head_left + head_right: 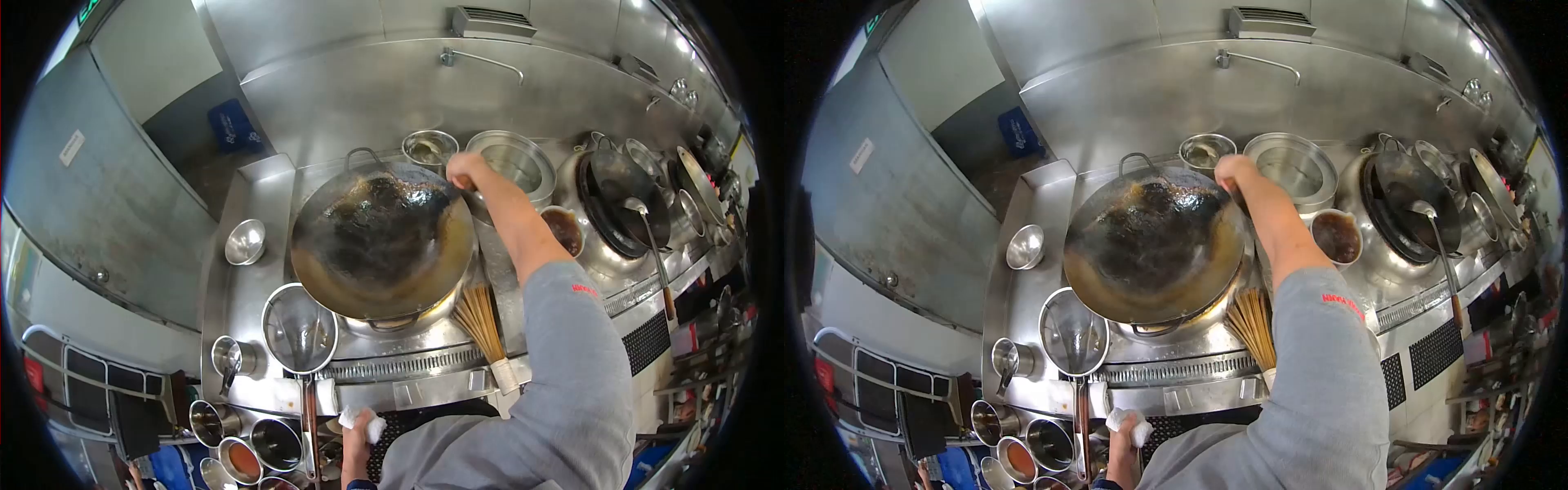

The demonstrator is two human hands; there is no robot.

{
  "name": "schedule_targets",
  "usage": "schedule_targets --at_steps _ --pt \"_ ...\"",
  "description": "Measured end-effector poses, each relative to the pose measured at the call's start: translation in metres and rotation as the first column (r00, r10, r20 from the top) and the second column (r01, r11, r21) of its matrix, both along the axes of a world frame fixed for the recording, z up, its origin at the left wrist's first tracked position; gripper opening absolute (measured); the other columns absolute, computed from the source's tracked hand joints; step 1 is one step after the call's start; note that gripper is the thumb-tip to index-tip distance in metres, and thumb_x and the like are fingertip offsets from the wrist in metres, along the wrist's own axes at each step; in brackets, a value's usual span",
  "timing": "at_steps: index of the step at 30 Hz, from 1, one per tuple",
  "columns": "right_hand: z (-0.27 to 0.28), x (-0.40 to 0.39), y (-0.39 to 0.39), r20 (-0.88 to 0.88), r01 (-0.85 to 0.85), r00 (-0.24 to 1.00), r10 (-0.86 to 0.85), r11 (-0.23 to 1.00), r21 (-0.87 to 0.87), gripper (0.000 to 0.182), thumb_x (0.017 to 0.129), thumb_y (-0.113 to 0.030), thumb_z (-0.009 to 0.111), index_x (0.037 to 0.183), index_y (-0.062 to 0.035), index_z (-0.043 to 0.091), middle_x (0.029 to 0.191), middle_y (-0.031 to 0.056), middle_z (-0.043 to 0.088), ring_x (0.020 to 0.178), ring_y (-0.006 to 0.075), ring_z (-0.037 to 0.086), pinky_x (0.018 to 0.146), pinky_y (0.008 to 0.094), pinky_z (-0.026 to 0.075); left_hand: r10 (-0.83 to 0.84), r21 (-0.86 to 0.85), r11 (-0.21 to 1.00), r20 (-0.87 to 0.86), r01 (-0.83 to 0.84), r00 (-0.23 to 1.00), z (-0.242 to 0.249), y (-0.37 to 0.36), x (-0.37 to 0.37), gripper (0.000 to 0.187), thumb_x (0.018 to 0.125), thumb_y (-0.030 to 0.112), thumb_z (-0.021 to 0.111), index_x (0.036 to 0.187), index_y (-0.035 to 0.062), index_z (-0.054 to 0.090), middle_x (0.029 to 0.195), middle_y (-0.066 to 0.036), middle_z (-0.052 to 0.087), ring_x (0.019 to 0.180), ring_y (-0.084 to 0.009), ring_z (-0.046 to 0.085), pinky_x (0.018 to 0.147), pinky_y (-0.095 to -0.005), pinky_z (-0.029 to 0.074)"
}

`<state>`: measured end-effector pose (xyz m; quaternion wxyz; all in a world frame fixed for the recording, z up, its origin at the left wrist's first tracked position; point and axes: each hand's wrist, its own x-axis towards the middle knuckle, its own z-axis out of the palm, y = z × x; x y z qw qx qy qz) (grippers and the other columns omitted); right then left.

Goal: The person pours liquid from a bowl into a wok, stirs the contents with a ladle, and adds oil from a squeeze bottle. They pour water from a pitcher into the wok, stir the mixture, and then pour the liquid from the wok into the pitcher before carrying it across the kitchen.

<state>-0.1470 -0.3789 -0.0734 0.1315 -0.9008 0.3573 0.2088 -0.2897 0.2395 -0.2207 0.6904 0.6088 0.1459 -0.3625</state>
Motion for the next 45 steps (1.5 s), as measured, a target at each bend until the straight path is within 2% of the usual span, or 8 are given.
schedule_targets --at_steps 6,13,20,24,27,31,41,45 --pt "-0.044 0.002 -0.092 0.453 -0.143 0.886 -0.096 0.874 0.464 0.022 0.079 -0.016 0.069 0.060 -0.0069 0.067 0.066 0.0090 0.067 0.060 0.0225 0.063 0.057 0.0429 0.050 -0.202 0.267 0.959 0.406 0.096 0.891 -0.027 -0.013 0.011 0.053 0.077 0.024 0.078 0.117 -0.0021 0.053 0.093 -0.010 0.064 0.084 -0.0258 0.065 0.076 -0.0374 0.053" --pt "-0.050 -0.112 0.022 0.650 0.084 0.023 -0.760 0.649 0.756 0.023 0.087 -0.010 0.059 0.104 0.0025 0.050 0.067 0.0135 0.061 0.044 0.0203 0.055 0.041 0.0350 0.046 -0.747 0.759 0.633 0.547 0.154 0.377 -0.043 -0.025 0.025 0.080 0.067 0.033 0.086 0.128 -0.0024 0.049 0.109 -0.027 0.060 0.098 -0.0443 0.059 0.087 -0.0472 0.049" --pt "-0.059 -0.130 0.076 0.754 0.594 0.113 -0.647 0.652 0.471 0.027 0.082 -0.006 0.056 0.102 0.0120 0.051 0.075 0.0264 0.066 0.055 0.0315 0.067 0.051 0.0396 0.054 -0.750 0.711 0.656 0.578 0.253 0.321 -0.033 -0.033 0.026 0.093 0.065 0.028 0.086 0.138 -0.0036 0.039 0.113 -0.029 0.057 0.104 -0.0449 0.056 0.091 -0.0484 0.046" --pt "-0.072 -0.151 0.054 0.698 0.281 0.111 -0.707 0.696 0.661 0.028 0.083 -0.008 0.058 0.055 -0.0018 0.060 0.054 0.0170 0.061 0.049 0.0251 0.063 0.049 0.0384 0.050 -0.750 0.718 0.661 0.625 0.218 0.217 -0.045 -0.027 0.020 0.092 0.067 0.024 0.084 0.140 -0.0028 0.035 0.119 -0.031 0.054 0.109 -0.0462 0.054 0.095 -0.0486 0.045" --pt "-0.055 -0.170 0.037 -0.241 -0.733 0.087 -0.967 -0.226 0.642 0.017 0.090 -0.003 0.053 0.073 -0.0032 0.048 0.060 0.0023 0.051 0.047 0.0120 0.051 0.044 0.0210 0.046 -0.739 0.712 0.674 0.656 0.197 0.155 -0.041 -0.024 0.015 0.088 0.069 0.019 0.081 0.141 -0.0001 0.035 0.124 -0.034 0.049 0.114 -0.0491 0.049 0.099 -0.0506 0.041" --pt "0.006 -0.183 0.086 -0.309 -0.834 -0.116 -0.944 -0.076 0.546 0.013 0.090 0.004 0.048 0.083 0.0002 0.038 0.068 0.0029 0.046 0.049 0.0091 0.049 0.043 0.0169 0.045 -0.786 0.770 0.618 0.601 0.162 0.142 -0.032 -0.021 0.009 0.093 0.065 0.019 0.082 0.142 0.0007 0.033 0.135 -0.035 0.040 0.121 -0.0495 0.044 0.103 -0.0521 0.037" --pt "0.066 -0.291 0.241 -0.372 -0.746 0.301 -0.878 -0.460 0.482 0.033 0.098 -0.004 0.044 0.125 0.0110 0.032 0.081 0.0044 0.044 0.050 0.0080 0.046 0.040 0.0211 0.042 -0.799 0.783 0.599 0.600 0.167 0.053 -0.047 -0.017 0.016 0.094 0.064 0.018 0.080 0.145 0.0084 0.034 0.134 -0.030 0.044 0.117 -0.0450 0.048 0.097 -0.0512 0.041" --pt "0.054 -0.334 0.308 0.019 -0.416 0.208 -0.978 -0.071 0.907 0.035 0.097 -0.006 0.045 0.131 0.0017 0.042 0.074 0.0004 0.044 0.046 0.0038 0.041 0.034 0.0201 0.035 -0.840 0.826 0.543 0.530 0.153 0.120 -0.030 -0.019 0.015 0.095 0.063 0.018 0.080 0.145 0.0089 0.033 0.137 -0.029 0.041 0.121 -0.0429 0.044 0.098 -0.0515 0.038"
